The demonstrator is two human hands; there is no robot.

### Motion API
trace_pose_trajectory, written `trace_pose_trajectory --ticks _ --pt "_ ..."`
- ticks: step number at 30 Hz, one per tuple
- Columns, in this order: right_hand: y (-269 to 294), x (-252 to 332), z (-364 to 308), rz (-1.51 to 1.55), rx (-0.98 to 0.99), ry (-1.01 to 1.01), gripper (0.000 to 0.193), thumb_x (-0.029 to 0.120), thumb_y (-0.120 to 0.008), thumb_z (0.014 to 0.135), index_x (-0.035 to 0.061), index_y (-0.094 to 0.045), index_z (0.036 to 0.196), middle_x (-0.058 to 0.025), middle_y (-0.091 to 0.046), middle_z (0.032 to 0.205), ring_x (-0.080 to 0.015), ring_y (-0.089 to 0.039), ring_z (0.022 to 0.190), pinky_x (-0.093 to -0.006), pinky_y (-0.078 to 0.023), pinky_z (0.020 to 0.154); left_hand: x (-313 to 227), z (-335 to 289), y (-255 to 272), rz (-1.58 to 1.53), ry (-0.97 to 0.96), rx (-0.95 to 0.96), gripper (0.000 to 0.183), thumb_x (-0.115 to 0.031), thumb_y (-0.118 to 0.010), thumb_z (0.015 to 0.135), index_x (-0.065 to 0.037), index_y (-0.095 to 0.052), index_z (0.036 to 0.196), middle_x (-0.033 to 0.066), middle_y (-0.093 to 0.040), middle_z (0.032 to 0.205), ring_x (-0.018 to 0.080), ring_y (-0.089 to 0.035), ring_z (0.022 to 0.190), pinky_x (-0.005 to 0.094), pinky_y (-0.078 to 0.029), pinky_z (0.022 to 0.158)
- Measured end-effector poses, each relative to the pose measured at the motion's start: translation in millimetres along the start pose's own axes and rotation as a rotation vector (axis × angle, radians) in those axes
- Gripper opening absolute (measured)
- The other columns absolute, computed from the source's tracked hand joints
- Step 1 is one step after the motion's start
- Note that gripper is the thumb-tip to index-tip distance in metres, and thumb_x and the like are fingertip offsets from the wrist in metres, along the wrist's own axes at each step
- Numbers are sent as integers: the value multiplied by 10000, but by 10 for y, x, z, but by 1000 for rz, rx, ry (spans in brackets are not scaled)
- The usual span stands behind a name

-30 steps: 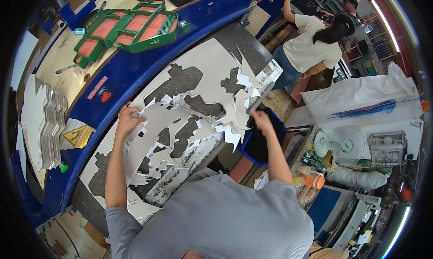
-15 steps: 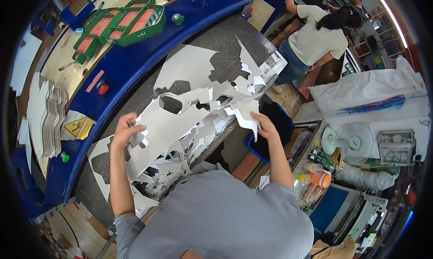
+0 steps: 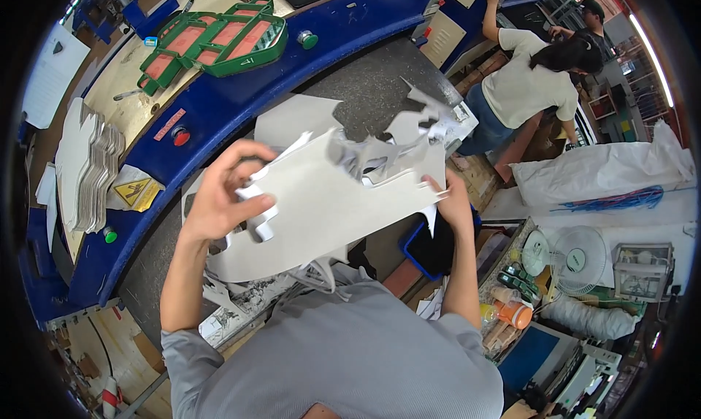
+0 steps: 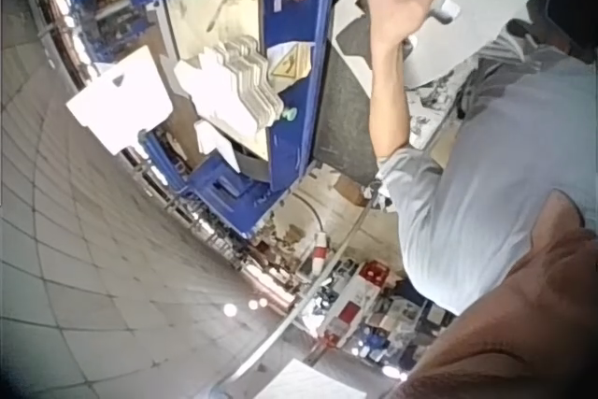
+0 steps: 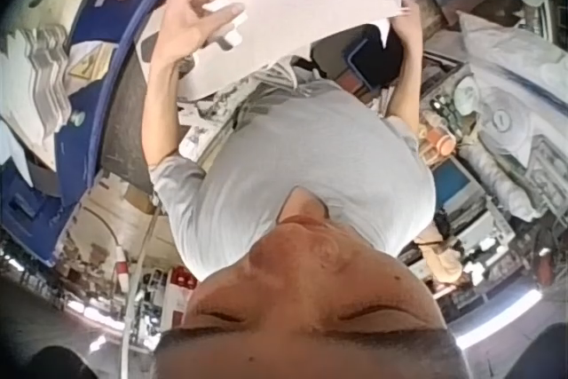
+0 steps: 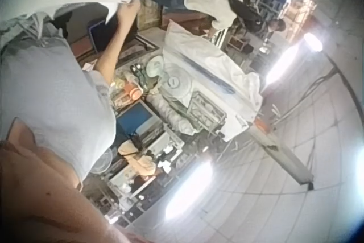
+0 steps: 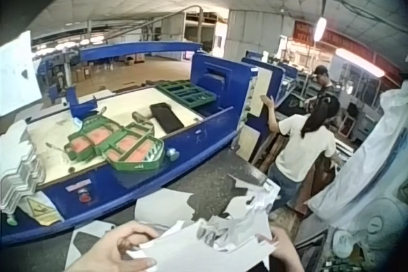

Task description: Using a hydraulic die cutting machine to cut shoe components from sheets of material.

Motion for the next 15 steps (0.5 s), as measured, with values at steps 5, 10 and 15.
trace_pose_trajectory --ticks 5,10,15 --pt "130 7 135 -361 60 216 355 114 -616 861 -18 -555 1184 -118 -608 1175 -212 -564 1063 -335 -445 901 91 701 -429 -79 -112 130 433 59 -624 763 -50 -481 1157 63 -637 938 106 -593 897 265 -467 786" --pt "151 -762 182 701 53 -136 747 515 -545 900 65 -302 1444 -108 -365 1463 -277 -378 1312 -388 -305 1084 356 1425 -893 -141 -233 290 430 39 -622 764 -86 -481 1150 63 -635 952 101 -583 858 262 -465 741" --pt "113 -320 57 1299 192 -121 1186 867 -441 673 29 -189 1474 -120 -256 1515 -252 -241 1385 -392 -201 1133 937 2027 -1149 -196 -139 313 416 11 -604 781 -104 -457 1153 60 -625 941 99 -568 820 252 -453 705"
Point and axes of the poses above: each hand's wrist, its own z-axis towards the middle knuckle, its own y-axis out of the back of the hand, x = y × z, the point moved 3 cm from there along z, towards the middle knuckle
